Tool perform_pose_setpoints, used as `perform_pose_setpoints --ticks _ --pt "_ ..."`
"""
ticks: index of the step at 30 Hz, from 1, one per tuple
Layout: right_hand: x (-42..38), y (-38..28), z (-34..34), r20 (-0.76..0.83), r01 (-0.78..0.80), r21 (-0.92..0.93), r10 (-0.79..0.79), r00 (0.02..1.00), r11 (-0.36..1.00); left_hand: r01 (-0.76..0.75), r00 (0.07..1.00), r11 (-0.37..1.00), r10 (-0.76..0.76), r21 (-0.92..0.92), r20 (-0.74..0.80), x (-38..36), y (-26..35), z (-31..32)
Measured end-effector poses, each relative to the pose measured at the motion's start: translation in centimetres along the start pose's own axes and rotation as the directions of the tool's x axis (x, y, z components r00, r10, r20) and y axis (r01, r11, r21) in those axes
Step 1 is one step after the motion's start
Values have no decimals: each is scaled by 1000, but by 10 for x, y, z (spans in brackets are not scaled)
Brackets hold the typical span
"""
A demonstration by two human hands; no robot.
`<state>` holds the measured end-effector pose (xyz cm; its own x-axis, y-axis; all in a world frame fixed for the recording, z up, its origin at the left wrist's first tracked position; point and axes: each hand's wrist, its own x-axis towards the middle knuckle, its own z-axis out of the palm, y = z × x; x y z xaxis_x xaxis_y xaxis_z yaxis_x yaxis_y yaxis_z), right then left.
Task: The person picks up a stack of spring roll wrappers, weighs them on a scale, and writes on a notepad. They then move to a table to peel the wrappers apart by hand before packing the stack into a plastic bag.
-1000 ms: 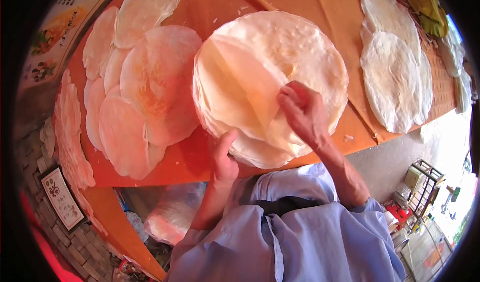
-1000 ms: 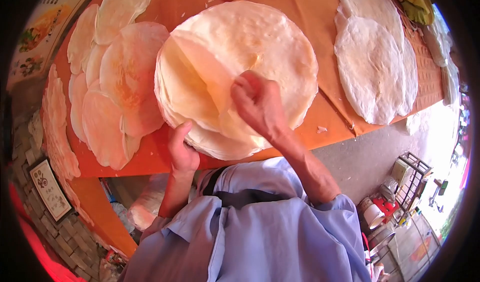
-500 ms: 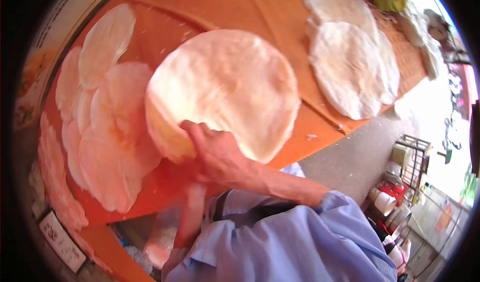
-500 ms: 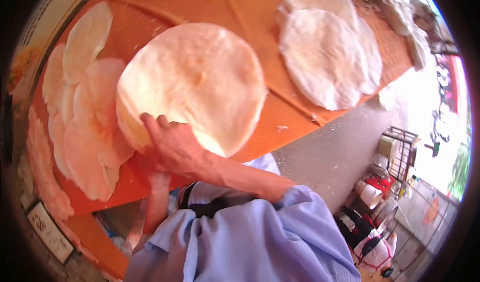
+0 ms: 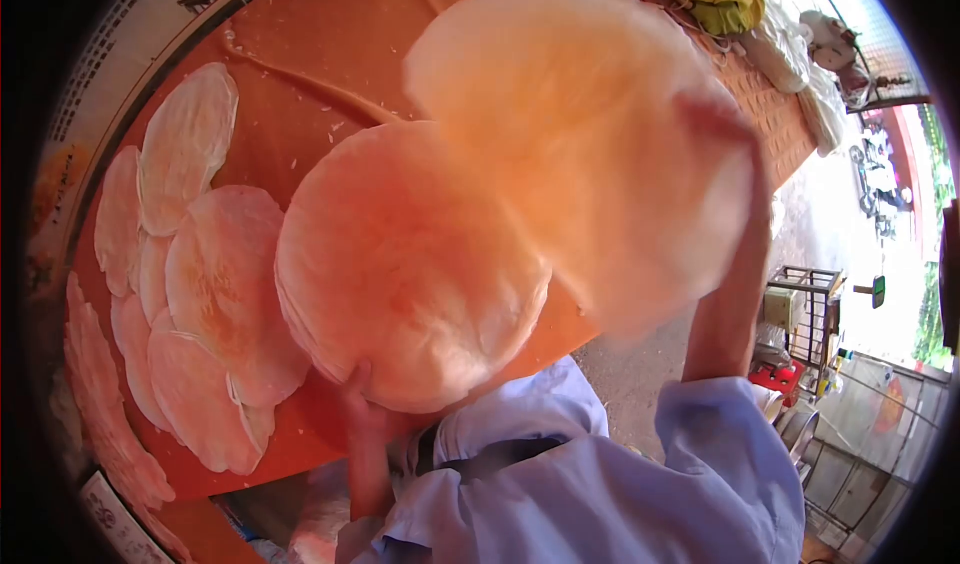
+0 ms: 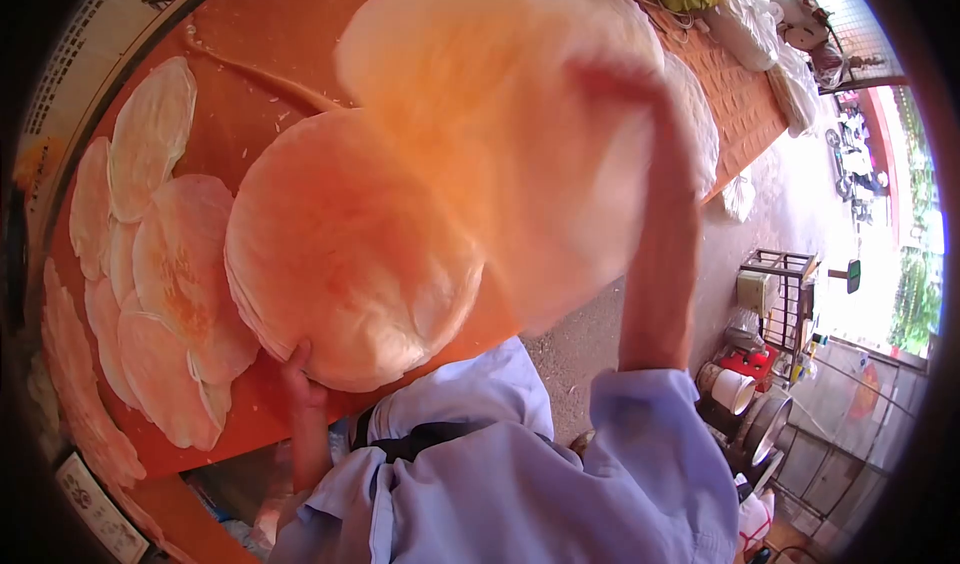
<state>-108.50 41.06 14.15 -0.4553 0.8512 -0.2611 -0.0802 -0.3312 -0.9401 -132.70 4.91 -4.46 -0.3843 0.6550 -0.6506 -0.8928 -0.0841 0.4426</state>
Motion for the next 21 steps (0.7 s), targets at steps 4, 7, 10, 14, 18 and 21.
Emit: perform_pose_setpoints --ticks 4,7,10,14,18,21 --pt "60 -63 0 6 231 5 -231 973 973 -81 995 970 92 229 -40 12 -6 -37" --pt "141 -103 -21 58 355 108 -362 930 929 -38 988 983 63 180 -138 6 -3 -24" --pt "217 -129 -59 71 426 209 -448 891 880 -86 994 994 91 71 -66 -2 -1 -20" --pt "261 -67 -170 -110 334 130 -321 941 933 -96 995 995 97 -12 35 -12 3 -17" --pt "159 57 -106 -213 105 -67 -117 970 992 -188 969 978 170 91 182 -21 6 -6" --pt "59 125 25 179 -30 -126 53 982 992 -350 926 889 281 295 254 -22 9 7"
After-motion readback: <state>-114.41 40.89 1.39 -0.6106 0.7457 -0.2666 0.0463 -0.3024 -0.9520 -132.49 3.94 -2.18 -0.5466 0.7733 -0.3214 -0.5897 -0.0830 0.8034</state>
